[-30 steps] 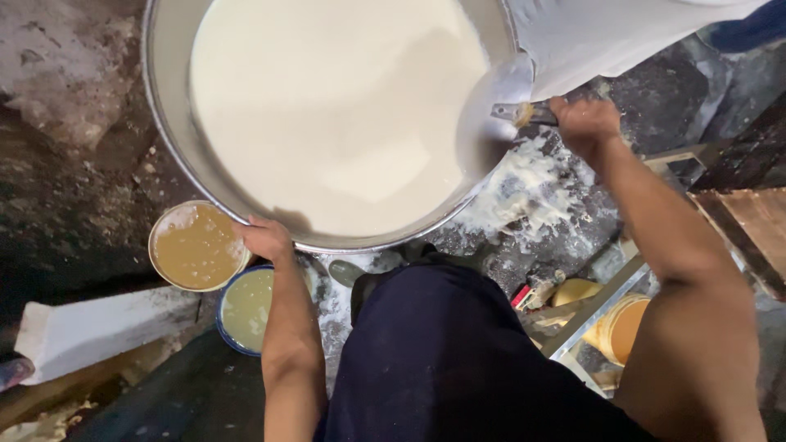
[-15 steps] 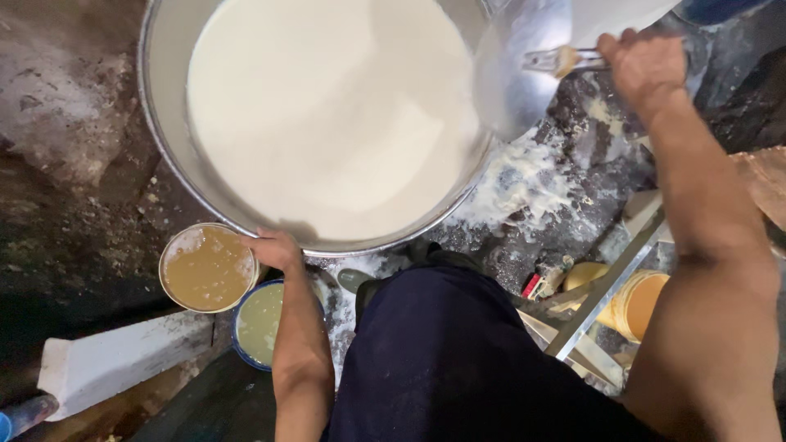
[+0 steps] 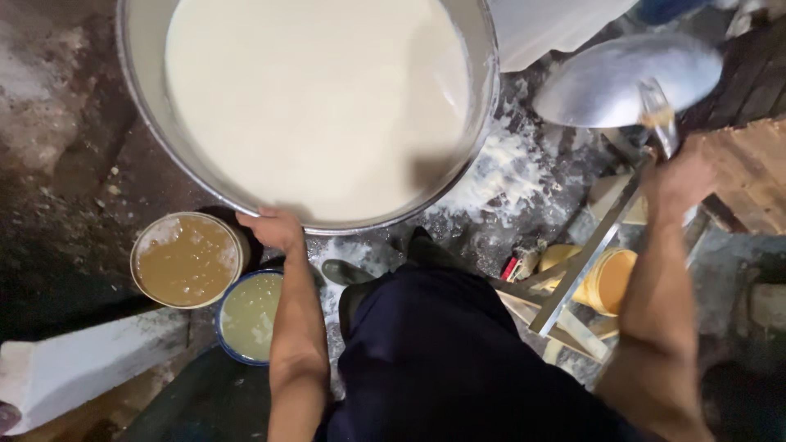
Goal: The person repeatedly scoops a yellowish liquid from a large blue tub and pours it into a large metal basin containing a white liquid. They then stir the mixture in the metal basin with a ladle. The process of scooping and stirring is repeated multiple times.
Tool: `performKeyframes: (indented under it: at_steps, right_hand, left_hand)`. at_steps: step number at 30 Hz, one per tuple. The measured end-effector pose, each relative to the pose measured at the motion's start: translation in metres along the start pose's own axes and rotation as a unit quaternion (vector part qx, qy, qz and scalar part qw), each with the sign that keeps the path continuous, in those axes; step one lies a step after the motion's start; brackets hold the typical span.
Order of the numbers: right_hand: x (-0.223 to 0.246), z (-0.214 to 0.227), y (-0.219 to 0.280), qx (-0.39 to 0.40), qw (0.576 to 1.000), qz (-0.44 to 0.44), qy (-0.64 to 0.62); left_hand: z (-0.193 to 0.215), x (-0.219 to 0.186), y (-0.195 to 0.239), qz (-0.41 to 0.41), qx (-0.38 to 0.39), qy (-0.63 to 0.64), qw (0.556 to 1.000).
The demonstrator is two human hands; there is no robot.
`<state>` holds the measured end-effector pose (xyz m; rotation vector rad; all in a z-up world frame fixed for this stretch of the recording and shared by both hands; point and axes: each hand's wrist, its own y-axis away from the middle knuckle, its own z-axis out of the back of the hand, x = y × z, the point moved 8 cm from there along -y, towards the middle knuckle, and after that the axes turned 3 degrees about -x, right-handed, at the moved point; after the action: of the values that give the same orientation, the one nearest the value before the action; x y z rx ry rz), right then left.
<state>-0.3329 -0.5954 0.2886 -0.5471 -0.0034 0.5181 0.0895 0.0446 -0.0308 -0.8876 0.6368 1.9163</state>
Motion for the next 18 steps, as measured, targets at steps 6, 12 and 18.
performKeyframes:
  at_steps: [6, 12, 18]
  right_hand:
    - [0.042, -0.071, 0.12, 0.136, 0.701, -0.344, -0.61]
    - [0.155, -0.108, 0.176, 0.324, 0.269, -0.404, -0.812]
    - [0.209, -0.113, 0.173, 0.473, 0.492, -0.275, -0.677]
  left_hand:
    - [0.006, 0.001, 0.0, 0.005, 0.027, -0.018, 0.999]
    - [0.021, -0.01, -0.004, 0.01, 0.065, -0.059, 0.996]
    - [0.062, 0.015, 0.042, -0.123, 0.064, 0.108, 0.984]
